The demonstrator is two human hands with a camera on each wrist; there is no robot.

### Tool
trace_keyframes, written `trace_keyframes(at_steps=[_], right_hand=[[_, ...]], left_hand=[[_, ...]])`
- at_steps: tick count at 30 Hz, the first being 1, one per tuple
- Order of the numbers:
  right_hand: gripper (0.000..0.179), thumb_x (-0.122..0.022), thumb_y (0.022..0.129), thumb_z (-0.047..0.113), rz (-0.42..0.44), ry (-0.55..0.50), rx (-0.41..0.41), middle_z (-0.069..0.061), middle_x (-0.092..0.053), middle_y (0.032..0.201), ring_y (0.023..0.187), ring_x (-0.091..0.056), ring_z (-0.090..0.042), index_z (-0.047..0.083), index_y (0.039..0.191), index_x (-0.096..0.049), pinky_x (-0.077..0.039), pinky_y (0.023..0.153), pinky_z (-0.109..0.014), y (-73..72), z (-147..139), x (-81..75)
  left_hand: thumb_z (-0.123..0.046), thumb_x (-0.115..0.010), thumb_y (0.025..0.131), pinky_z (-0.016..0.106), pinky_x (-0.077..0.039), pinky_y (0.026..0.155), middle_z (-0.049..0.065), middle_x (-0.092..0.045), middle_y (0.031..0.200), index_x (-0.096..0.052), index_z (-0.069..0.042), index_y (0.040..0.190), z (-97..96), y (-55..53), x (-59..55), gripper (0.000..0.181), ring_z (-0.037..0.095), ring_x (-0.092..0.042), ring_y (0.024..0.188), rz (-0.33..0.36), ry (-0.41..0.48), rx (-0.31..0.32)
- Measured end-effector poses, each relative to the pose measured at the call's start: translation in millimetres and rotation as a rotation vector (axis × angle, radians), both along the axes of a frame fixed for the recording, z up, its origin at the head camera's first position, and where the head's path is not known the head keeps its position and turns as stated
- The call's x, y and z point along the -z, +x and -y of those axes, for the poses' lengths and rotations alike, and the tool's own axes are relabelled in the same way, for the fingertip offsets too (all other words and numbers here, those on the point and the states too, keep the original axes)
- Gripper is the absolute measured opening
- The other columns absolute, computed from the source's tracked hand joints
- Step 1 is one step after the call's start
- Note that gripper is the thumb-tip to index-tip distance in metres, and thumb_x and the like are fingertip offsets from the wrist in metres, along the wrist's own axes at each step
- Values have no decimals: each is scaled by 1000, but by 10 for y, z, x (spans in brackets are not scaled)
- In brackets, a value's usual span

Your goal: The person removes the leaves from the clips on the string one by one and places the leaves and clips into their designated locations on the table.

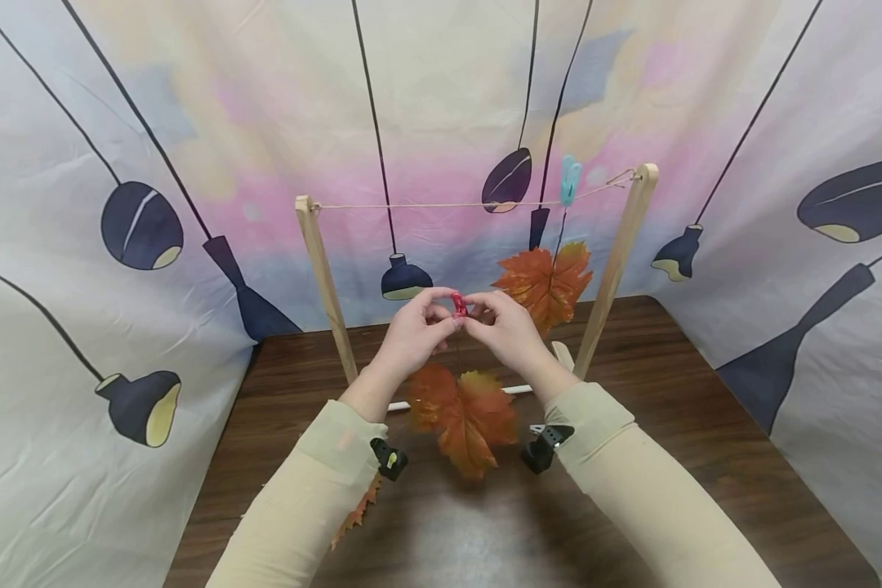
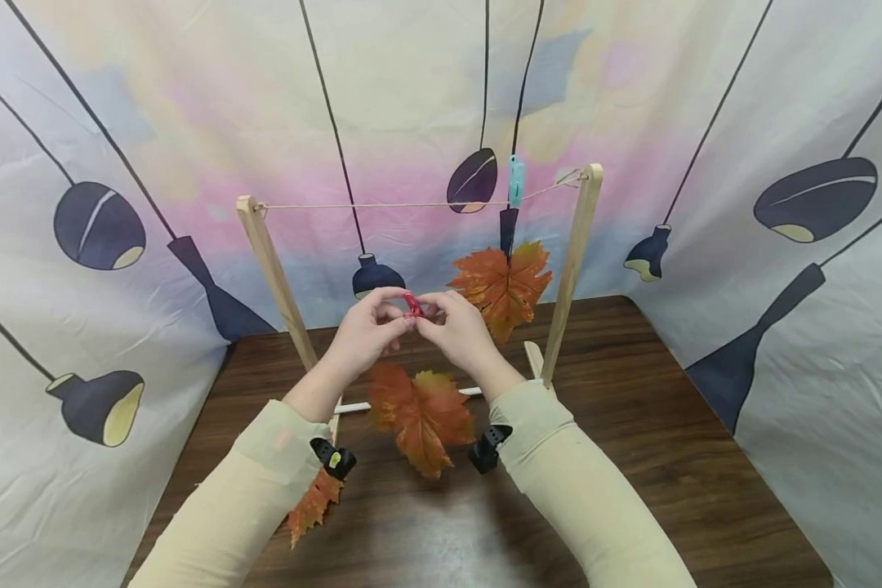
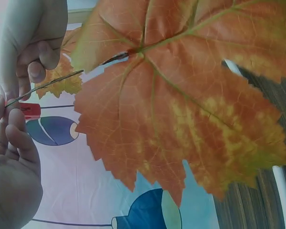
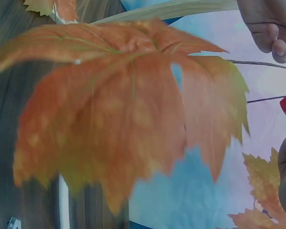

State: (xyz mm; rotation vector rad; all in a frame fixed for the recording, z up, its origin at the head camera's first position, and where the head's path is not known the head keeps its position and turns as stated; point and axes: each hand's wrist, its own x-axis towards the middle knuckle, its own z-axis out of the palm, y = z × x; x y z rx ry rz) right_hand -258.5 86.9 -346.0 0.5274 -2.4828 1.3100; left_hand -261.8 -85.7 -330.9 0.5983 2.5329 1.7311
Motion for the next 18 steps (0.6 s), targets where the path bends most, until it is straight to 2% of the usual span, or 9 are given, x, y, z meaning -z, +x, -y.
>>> trace_keyframes(at_steps=[5, 10, 14, 18], right_hand=[[27, -67, 88, 17, -22, 17, -16, -3, -57, 93, 76, -54, -18, 8, 113, -65, -47, 66, -32, 3, -21, 6], [23, -68, 87, 15, -39, 19, -21, -4, -55, 90, 74, -52, -17, 6, 108, -65, -46, 64, -31, -2, -72, 32], [23, -69, 86, 17, -46, 5, 15, -4, -56, 90, 75, -53, -17, 5, 106, -66, -46, 65, -31, -10, -115, 61], [25, -68, 87, 18, -40, -7, 41, -4, -56, 90, 76, -54, -18, 5, 107, -66, -46, 65, -32, -10, -159, 80]], left_hand=[[-17, -65, 90, 42, -51, 62, 15, -65, 91, -53, -16, 126, 2, 5, 11, 38, 29, -57, 64, -1, 7, 2], [-16, -64, 90, 49, -50, 65, 9, -65, 87, -53, -17, 127, 8, 4, 33, 39, 31, -56, 65, -13, 8, 7], [-15, -64, 90, 41, -50, 61, 13, -65, 88, -54, -15, 124, 17, 2, 43, 35, 38, -56, 69, -20, 14, 4], [-15, -64, 90, 33, -49, 59, 16, -65, 91, -55, -14, 120, 30, 0, 46, 31, 36, -56, 68, -16, 16, -1]])
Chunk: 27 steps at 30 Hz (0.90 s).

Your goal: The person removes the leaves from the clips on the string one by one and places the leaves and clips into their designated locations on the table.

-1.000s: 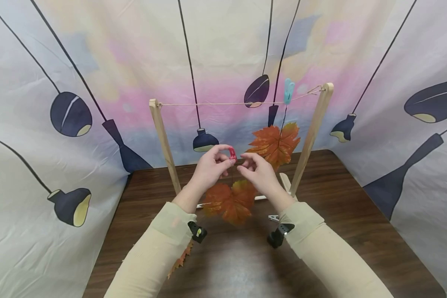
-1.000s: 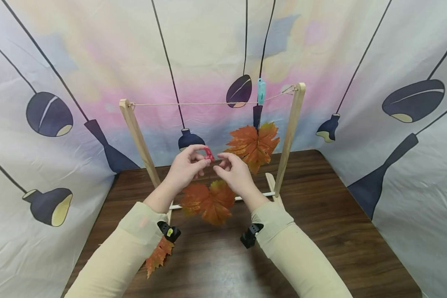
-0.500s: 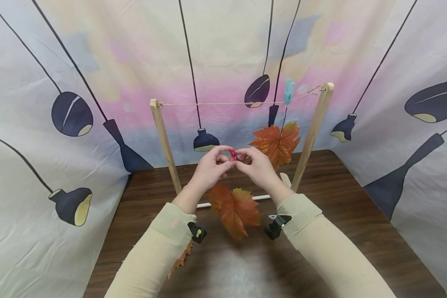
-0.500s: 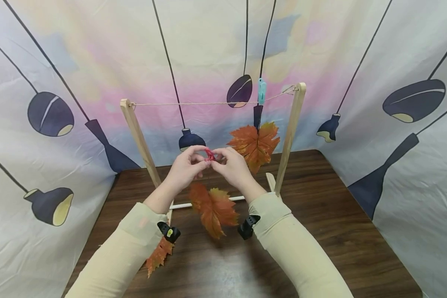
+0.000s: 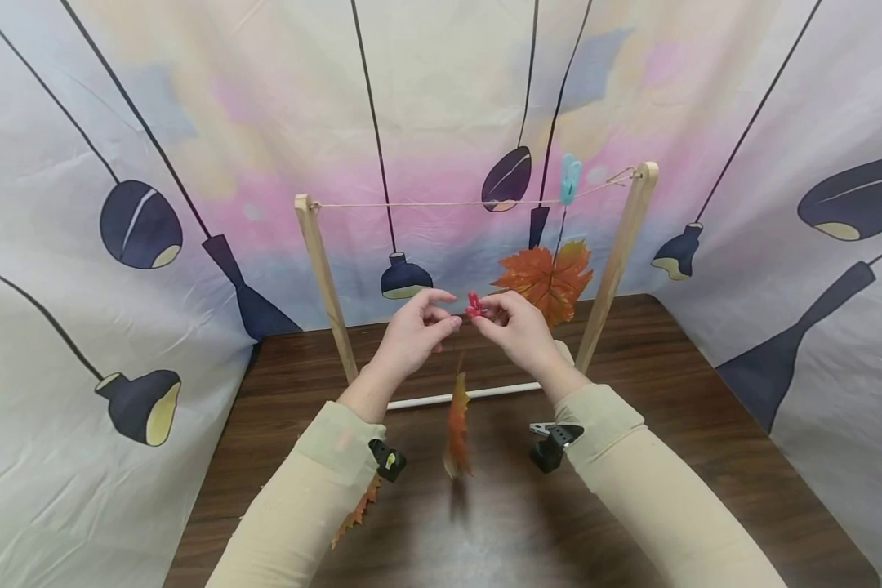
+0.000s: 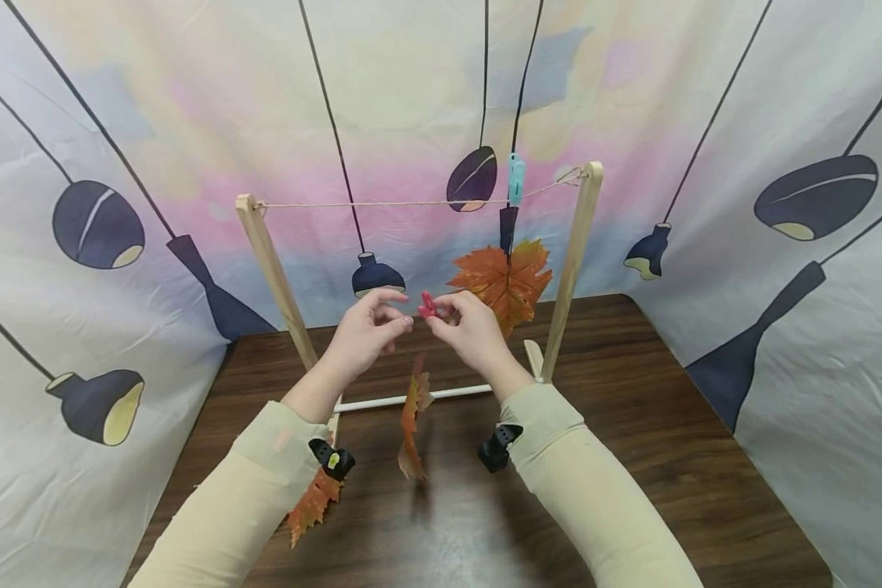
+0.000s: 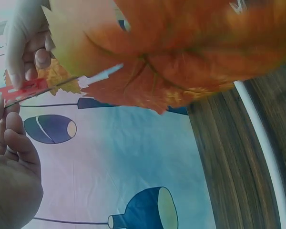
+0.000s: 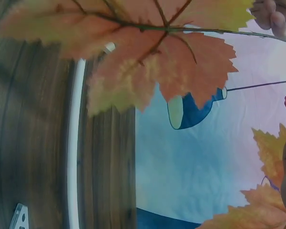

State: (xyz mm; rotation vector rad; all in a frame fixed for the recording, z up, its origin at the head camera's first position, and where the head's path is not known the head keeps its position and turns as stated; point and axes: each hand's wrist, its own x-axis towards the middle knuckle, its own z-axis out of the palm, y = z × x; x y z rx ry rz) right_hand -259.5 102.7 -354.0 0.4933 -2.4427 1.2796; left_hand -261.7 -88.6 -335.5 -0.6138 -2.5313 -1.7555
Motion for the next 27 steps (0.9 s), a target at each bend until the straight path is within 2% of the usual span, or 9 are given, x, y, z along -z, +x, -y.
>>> trace_keyframes(at_steps=[4, 10, 15, 18, 24, 27], right_hand=[[25, -68, 88, 19, 21, -16, 18, -4, -56, 90, 77, -53, -18, 5, 108, -65, -47, 67, -32, 5, -54, 19], [26, -68, 87, 24, 69, -48, 40, -4, -56, 90, 78, -53, -19, 7, 107, -66, -46, 66, -33, 45, -147, 37], [24, -69, 87, 22, 75, -71, 51, -4, -56, 88, 76, -53, -18, 7, 105, -66, -45, 65, -33, 59, -225, 94], [24, -69, 86, 21, 76, -78, 62, -4, -57, 88, 76, -53, -18, 6, 104, -67, -45, 65, -32, 76, -274, 132], [24, -69, 86, 21, 75, -77, 96, -4, -57, 88, 76, -53, -17, 6, 105, -66, -44, 63, -28, 103, -379, 175], [25, -70, 86, 20, 83, -89, 105, -4, -57, 88, 76, -53, -18, 5, 105, -66, -44, 62, -27, 112, -431, 199]], left_hand=[[-18, -63, 91, 36, -49, 60, 12, -66, 91, -57, -15, 118, 17, 6, -7, 27, 30, -56, 65, -2, -17, -9], [-23, -62, 92, 46, -50, 63, 6, -64, 89, -62, -16, 110, 52, 3, 7, 19, 34, -58, 66, -7, -61, -36], [-23, -62, 92, 40, -49, 59, 3, -63, 85, -64, -15, 105, 95, 8, 23, 16, 32, -58, 65, -9, -63, -45], [-22, -62, 92, 35, -47, 56, 3, -62, 85, -64, -15, 105, 132, 13, 37, 15, 35, -58, 66, -8, -60, -51], [-21, -63, 92, 47, -49, 62, 8, -62, 87, -64, -13, 105, 247, 17, 58, 16, 39, -57, 67, -6, -33, -71], [-20, -62, 92, 44, -50, 62, 10, -62, 89, -63, -12, 107, 332, 18, 76, 17, 36, -56, 64, -13, -24, -84]])
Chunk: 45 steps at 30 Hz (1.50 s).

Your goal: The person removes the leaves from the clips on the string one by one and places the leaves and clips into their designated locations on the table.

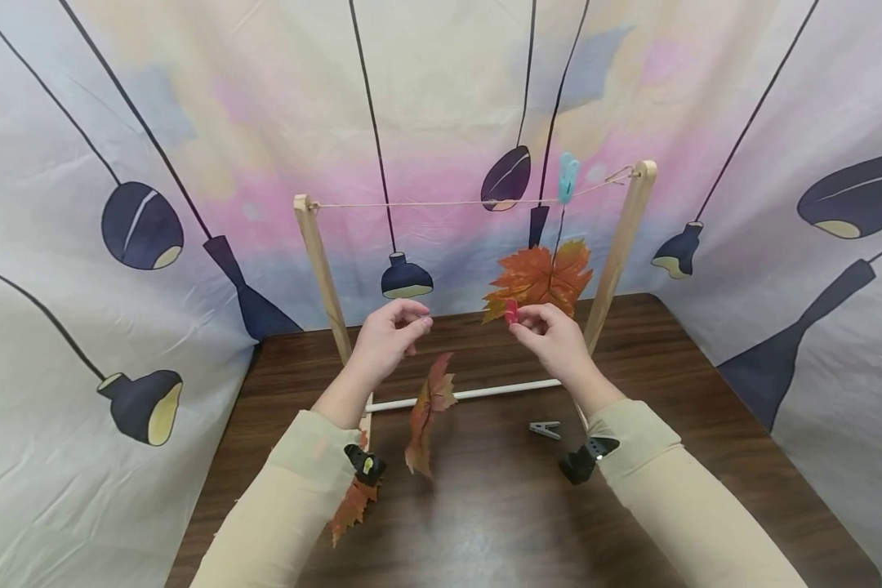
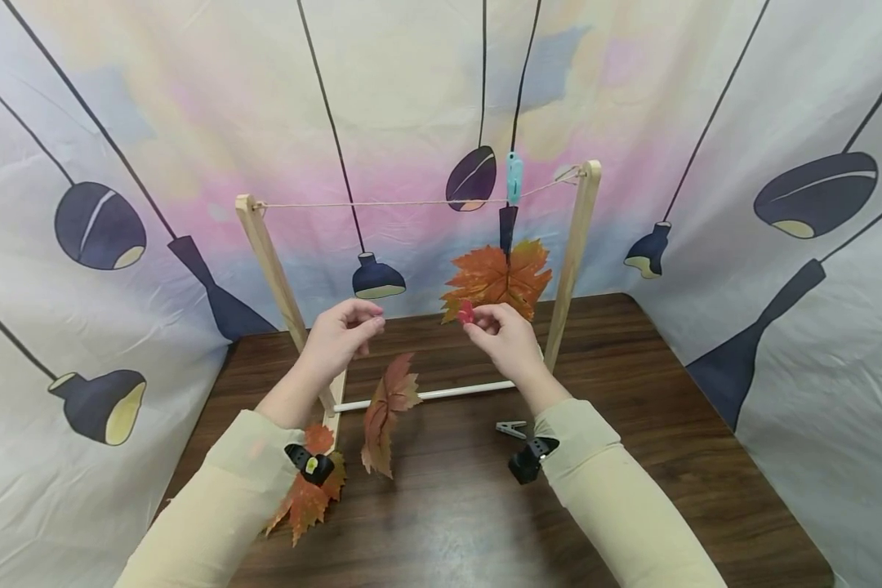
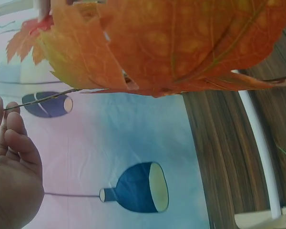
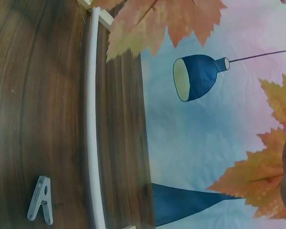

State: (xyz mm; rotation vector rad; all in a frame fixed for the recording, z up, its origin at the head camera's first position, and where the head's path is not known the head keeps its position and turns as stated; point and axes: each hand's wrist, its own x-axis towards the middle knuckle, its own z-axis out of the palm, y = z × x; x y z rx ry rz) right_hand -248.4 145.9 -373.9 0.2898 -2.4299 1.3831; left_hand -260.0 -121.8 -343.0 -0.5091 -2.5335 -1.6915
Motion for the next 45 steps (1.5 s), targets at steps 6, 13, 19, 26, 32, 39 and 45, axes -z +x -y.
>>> trace_keyframes(at_steps=[6, 13, 19, 26, 32, 39, 45], right_hand=[[28, -68, 88, 21, 49, -2, 20, -7, -57, 91, 77, -51, -19, 3, 109, -65, -43, 63, -28, 35, -117, 31], [30, -66, 89, 21, 68, -4, 43, -9, -57, 93, 79, -50, -20, 1, 111, -63, -42, 64, -28, 61, -202, 77], [31, -66, 89, 21, 103, -45, 52, -9, -57, 93, 80, -50, -19, 1, 112, -62, -42, 63, -26, 77, -244, 159], [29, -67, 88, 18, 86, -61, 88, -9, -56, 91, 77, -49, -19, -1, 109, -63, -41, 62, -24, 96, -318, 235], [30, -66, 89, 18, 85, -57, 94, -11, -57, 91, 77, -49, -19, -3, 109, -63, -41, 64, -24, 93, -344, 277], [29, -66, 89, 17, 101, -69, 109, -11, -58, 90, 77, -50, -17, -3, 110, -62, -41, 64, -23, 96, -396, 340], [30, -67, 88, 18, 118, -95, 128, -11, -58, 89, 74, -51, -16, -2, 110, -63, -42, 59, -21, 107, -437, 371]], left_hand=[[-17, -61, 93, 31, -47, 54, 9, -64, 91, -62, -10, 111, 181, 18, 32, 20, 37, -54, 63, -12, 28, -30], [-19, -61, 93, 30, -47, 54, 17, -63, 95, -62, -7, 112, 457, 72, 23, 23, 30, -54, 60, -8, 13, -104], [-18, -62, 92, 30, -48, 54, 13, -64, 92, -61, -4, 115, 700, 145, 26, 27, 21, -53, 56, 7, 38, -152], [-22, -62, 92, 28, -48, 53, 6, -61, 86, -61, -3, 113, 874, 173, 37, 29, 15, -52, 55, -17, 40, -207], [-26, -62, 92, 28, -45, 49, 9, -61, 88, -60, -3, 115, 999, 216, -21, 32, 16, -53, 55, -51, 10, -241], [-23, -61, 92, 25, -45, 47, -6, -64, 79, -61, -4, 111, 1249, 290, -56, 26, 14, -53, 52, -105, -13, -298], [-23, -62, 92, 22, -46, 49, -11, -62, 78, -62, -8, 108, 1411, 359, -103, 22, 10, -53, 53, -129, -22, -335]])
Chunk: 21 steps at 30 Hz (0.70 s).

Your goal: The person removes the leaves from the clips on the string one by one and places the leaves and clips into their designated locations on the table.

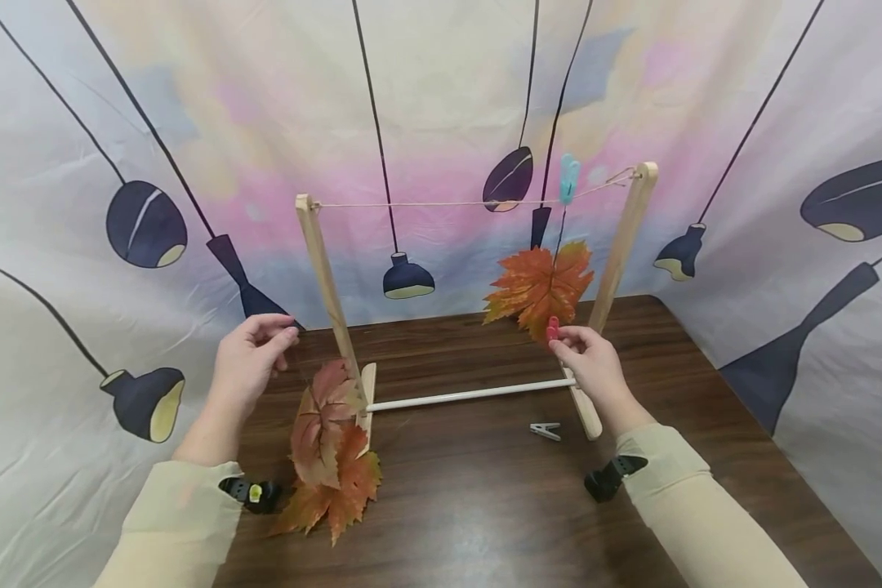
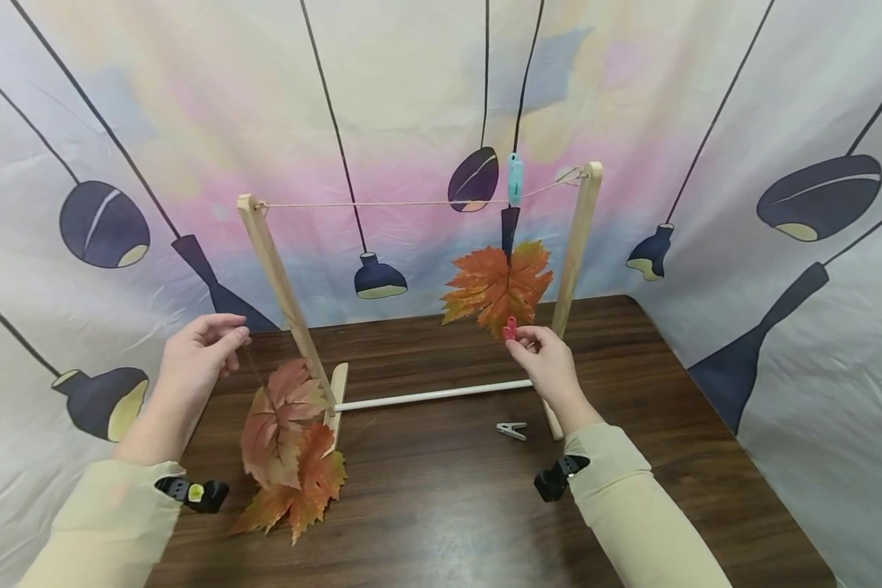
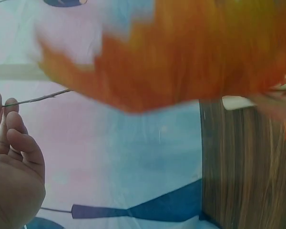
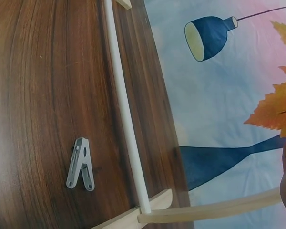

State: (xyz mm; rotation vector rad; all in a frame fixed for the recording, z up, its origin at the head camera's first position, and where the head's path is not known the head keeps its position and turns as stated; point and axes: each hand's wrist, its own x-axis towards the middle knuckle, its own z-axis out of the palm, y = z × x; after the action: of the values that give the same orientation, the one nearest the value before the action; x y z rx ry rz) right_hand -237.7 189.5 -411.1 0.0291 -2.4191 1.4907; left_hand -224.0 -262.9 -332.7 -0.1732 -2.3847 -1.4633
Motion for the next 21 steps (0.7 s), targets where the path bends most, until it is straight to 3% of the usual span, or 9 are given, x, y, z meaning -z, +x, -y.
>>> trace_keyframes(at_steps=[9, 14, 21], right_hand=[[31, -66, 88, 19, 42, -4, 25, -11, -58, 91, 77, -51, -18, -2, 111, -62, -42, 59, -21, 26, -46, 91], [32, -65, 89, 21, 56, 4, 25, -11, -58, 91, 77, -50, -18, -2, 111, -62, -43, 59, -21, 37, -90, 152], [29, -65, 89, 19, 48, 11, 26, -11, -58, 88, 74, -50, -18, -2, 109, -63, -43, 57, -23, 56, -121, 196]], left_hand=[[-26, -61, 93, 21, -47, 52, -11, -62, 79, -61, -9, 109, 160, 68, -23, 23, 12, -54, 55, 14, -61, -40], [-25, -62, 92, 20, -48, 52, -8, -63, 80, -62, -18, 104, 266, 87, -13, 14, 10, -54, 55, 36, -49, -57], [-24, -62, 92, 21, -45, 49, -11, -60, 77, -63, -24, 98, 395, 89, 32, 6, 10, -53, 55, 70, -11, -58]])
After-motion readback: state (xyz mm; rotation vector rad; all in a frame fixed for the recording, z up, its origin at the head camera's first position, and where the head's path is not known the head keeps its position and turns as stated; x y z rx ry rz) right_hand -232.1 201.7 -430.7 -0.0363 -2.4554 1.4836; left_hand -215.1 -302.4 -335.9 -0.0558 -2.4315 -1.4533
